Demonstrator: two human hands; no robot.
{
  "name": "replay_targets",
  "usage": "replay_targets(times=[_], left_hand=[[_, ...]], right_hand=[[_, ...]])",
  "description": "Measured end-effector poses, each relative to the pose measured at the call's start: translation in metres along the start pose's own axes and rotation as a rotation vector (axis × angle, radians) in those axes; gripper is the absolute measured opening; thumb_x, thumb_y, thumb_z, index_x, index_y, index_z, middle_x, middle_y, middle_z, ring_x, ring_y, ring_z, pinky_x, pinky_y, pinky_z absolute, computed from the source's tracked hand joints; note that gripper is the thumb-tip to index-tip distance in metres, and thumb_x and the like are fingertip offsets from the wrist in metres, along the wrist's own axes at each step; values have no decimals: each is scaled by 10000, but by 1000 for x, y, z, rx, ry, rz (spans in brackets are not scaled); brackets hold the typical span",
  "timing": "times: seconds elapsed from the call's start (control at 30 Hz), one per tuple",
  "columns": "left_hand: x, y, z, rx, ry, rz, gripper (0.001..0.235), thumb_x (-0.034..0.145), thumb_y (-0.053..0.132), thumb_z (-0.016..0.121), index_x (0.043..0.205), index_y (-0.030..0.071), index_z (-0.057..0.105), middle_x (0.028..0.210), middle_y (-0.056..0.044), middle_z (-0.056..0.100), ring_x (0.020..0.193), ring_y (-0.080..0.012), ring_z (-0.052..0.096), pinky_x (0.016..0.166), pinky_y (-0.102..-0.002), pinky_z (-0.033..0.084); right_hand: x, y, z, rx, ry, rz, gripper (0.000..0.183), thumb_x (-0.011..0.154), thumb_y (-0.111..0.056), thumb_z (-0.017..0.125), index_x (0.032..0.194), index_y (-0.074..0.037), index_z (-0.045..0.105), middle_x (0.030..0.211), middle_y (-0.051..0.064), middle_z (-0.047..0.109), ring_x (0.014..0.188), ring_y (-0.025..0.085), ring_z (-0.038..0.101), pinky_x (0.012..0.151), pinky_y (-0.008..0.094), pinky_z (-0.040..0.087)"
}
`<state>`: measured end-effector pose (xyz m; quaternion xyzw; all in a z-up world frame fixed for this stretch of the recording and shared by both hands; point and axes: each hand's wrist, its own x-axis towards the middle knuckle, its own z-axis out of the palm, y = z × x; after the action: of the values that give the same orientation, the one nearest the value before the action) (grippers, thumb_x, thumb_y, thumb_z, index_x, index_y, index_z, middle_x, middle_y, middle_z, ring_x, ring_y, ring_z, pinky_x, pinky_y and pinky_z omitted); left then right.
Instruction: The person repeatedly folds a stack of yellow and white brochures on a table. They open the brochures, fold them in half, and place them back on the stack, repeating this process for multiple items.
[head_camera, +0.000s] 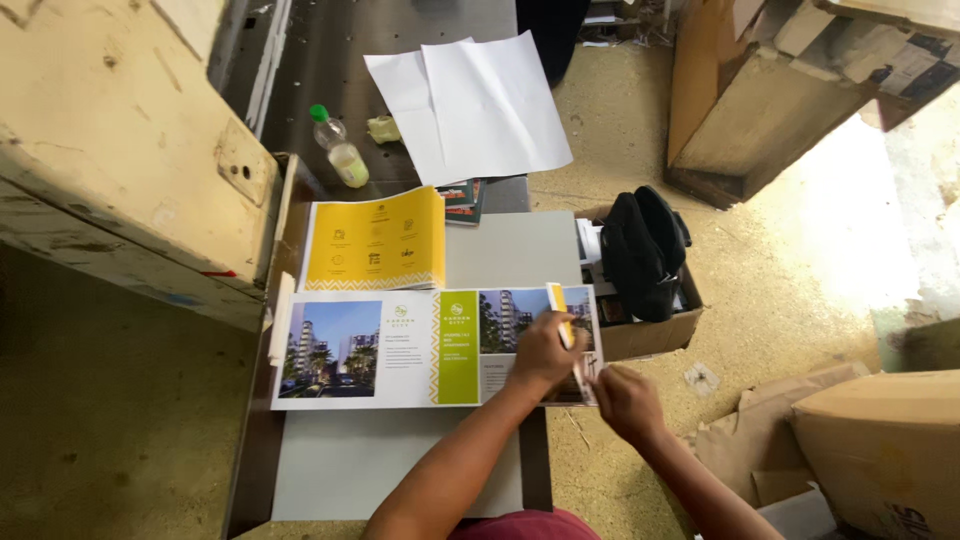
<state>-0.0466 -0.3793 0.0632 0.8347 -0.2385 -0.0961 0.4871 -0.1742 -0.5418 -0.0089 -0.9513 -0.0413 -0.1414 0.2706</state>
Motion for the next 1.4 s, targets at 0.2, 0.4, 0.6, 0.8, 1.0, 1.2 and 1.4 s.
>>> replay_targets(times=[0.2, 0.4, 0.6, 0.8, 1.0, 1.2, 1.4], left_hand=[[6, -35, 16, -83, 38, -240, 548, 777, 93, 787, 1279, 232, 617, 1142, -199, 729, 1093, -459, 713, 938, -537, 595], [-9, -89, -108, -155, 156, -187, 483, 765, -21, 614, 1159, 233, 727, 1151, -56, 752, 1211, -317, 692, 1090, -434, 517], [-54, -195, -230, 167, 306, -372, 497, 789, -49, 611, 1188, 233, 705, 1264, -95, 601, 1232, -358, 643, 1091, -440, 507], [-96, -142, -309, 452, 282, -451, 468, 908, -6, 653, 1365, 14, 555, 1536, -360, 363, 1473, -491, 376, 1185, -581, 384], [-120, -195, -303, 665, 299, -287, 450, 978, 49, 615, 1415, -8, 519, 1497, -315, 454, 1434, -450, 448, 1150, -552, 412], [-125, -194, -301, 627, 196, -83, 587, 1018, 383, 591, 1470, 18, 507, 1522, -310, 464, 1475, -471, 404, 1194, -597, 322], [-130, -202, -299, 669, 188, -221, 839, 1024, 693, 360, 1620, 102, 346, 1685, -285, 251, 1580, -457, 199, 1249, -610, 135]], right_hand=[[41, -29, 16, 410, -25, 606, 402, 1022, -70, 595, 1403, -176, 665, 1135, 197, 768, 931, 430, 762, 764, 517, 638], [81, -111, 49, 687, -42, 397, 571, 1031, -32, 541, 1589, -15, 420, 1420, 265, 615, 1242, 428, 643, 1011, 562, 534], [106, -147, 119, 750, -47, 261, 627, 968, -1, 641, 1574, -67, 494, 1434, 156, 565, 1209, 334, 670, 984, 445, 577], [127, -191, 150, 433, -78, 111, 589, 931, -252, 737, 1498, -199, 584, 1505, 120, 455, 1250, 354, 628, 1057, 504, 543], [145, -243, 143, 173, -156, 130, 472, 987, -290, 633, 1455, -233, 599, 1704, 198, 186, 1451, 434, 426, 1099, 632, 465], [151, -257, 142, 79, -159, 185, 435, 968, -282, 636, 1403, -290, 622, 1726, 140, 220, 1495, 388, 381, 1099, 629, 453], [149, -247, 148, 74, -188, 192, 477, 947, -263, 647, 1421, -316, 619, 1722, 160, 195, 1471, 422, 407, 1101, 602, 485]])
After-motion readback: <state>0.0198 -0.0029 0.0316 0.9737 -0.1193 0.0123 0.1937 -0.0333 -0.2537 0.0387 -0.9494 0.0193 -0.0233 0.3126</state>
